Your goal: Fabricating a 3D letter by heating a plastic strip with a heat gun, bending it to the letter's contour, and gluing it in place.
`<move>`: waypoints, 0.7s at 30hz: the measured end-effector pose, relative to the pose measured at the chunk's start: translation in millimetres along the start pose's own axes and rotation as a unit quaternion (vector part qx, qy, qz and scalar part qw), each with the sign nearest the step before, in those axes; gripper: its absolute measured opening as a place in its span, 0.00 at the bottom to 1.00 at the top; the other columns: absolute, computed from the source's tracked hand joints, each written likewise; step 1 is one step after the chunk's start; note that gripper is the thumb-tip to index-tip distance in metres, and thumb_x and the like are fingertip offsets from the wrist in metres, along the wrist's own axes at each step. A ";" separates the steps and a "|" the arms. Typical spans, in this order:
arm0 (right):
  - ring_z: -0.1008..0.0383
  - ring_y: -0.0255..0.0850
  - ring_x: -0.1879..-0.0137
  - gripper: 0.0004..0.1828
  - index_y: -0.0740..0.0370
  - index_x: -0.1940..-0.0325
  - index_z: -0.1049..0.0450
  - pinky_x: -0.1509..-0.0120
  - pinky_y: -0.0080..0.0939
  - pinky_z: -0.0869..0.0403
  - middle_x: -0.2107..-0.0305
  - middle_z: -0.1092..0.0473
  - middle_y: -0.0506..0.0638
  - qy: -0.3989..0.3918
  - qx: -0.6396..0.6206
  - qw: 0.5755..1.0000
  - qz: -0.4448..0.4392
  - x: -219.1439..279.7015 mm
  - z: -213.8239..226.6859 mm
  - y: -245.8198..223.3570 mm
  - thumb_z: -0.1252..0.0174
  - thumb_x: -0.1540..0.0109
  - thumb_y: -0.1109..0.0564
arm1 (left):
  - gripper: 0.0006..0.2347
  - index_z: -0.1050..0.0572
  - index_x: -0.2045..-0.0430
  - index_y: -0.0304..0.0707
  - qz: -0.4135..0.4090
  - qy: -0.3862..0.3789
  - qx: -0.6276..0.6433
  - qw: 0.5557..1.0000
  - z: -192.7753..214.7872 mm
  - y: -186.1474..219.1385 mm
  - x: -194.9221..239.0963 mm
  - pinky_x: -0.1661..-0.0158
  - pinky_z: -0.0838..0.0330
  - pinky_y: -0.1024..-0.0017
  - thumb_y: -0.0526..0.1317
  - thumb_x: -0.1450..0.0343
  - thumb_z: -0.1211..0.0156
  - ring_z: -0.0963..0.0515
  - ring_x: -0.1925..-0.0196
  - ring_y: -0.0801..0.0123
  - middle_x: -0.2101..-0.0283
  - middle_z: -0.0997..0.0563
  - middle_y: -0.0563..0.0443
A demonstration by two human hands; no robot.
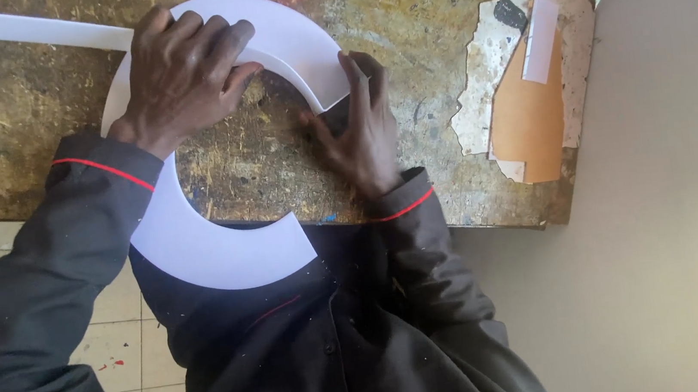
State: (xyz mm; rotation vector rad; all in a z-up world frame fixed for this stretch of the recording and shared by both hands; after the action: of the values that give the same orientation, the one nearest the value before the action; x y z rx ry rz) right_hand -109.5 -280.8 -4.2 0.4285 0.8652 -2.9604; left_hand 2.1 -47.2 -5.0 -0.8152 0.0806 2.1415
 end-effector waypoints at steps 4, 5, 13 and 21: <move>0.27 0.63 0.25 0.41 0.51 0.22 0.39 0.46 0.65 0.14 0.27 0.41 0.60 0.048 0.033 0.998 -0.018 -5.7 -9.6 -13.1 0.27 0.35 0.48 | 0.22 0.25 0.44 0.52 0.007 0.003 0.028 1.000 -0.5 1.0 1.3 0.51 0.33 0.67 0.58 0.18 0.16 0.20 0.61 0.71 0.60 0.17 0.62; 0.26 0.60 0.29 0.36 0.54 0.26 0.36 0.47 0.64 0.16 0.27 0.40 0.60 0.053 0.057 0.997 -0.016 -8.3 -9.2 -18.9 0.30 0.35 0.47 | 0.22 0.26 0.45 0.52 0.000 0.011 0.034 0.999 -1.2 1.6 1.8 0.53 0.33 0.67 0.57 0.18 0.16 0.21 0.61 0.71 0.58 0.17 0.61; 0.30 0.60 0.40 0.25 0.57 0.38 0.30 0.51 0.63 0.24 0.34 0.33 0.57 0.052 0.117 0.992 0.001 -12.5 -11.4 -28.6 0.35 0.37 0.48 | 0.20 0.24 0.51 0.49 -0.026 0.030 0.075 0.996 -6.0 6.3 2.2 0.55 0.29 0.68 0.49 0.23 0.10 0.19 0.60 0.71 0.58 0.17 0.59; 0.31 0.59 0.38 0.23 0.56 0.40 0.31 0.50 0.63 0.24 0.39 0.31 0.54 0.052 0.111 0.992 -0.015 -14.1 -9.0 -33.7 0.37 0.37 0.50 | 0.19 0.26 0.59 0.46 -0.049 0.023 0.109 0.993 -12.2 4.9 0.8 0.61 0.35 0.67 0.48 0.16 0.15 0.24 0.68 0.69 0.65 0.19 0.57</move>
State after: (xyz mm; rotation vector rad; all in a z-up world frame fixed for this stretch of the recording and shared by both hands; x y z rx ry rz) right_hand -97.2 -248.3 10.0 0.5878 0.5533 -3.0996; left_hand 4.6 -53.7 -16.1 -0.7257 0.2884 1.9804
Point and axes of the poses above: each hand's wrist, its own x-axis away from the middle knuckle, its own z-axis out of the back of the hand, y = z × x, the point moved 5 cm from there along -x, towards the middle knuckle
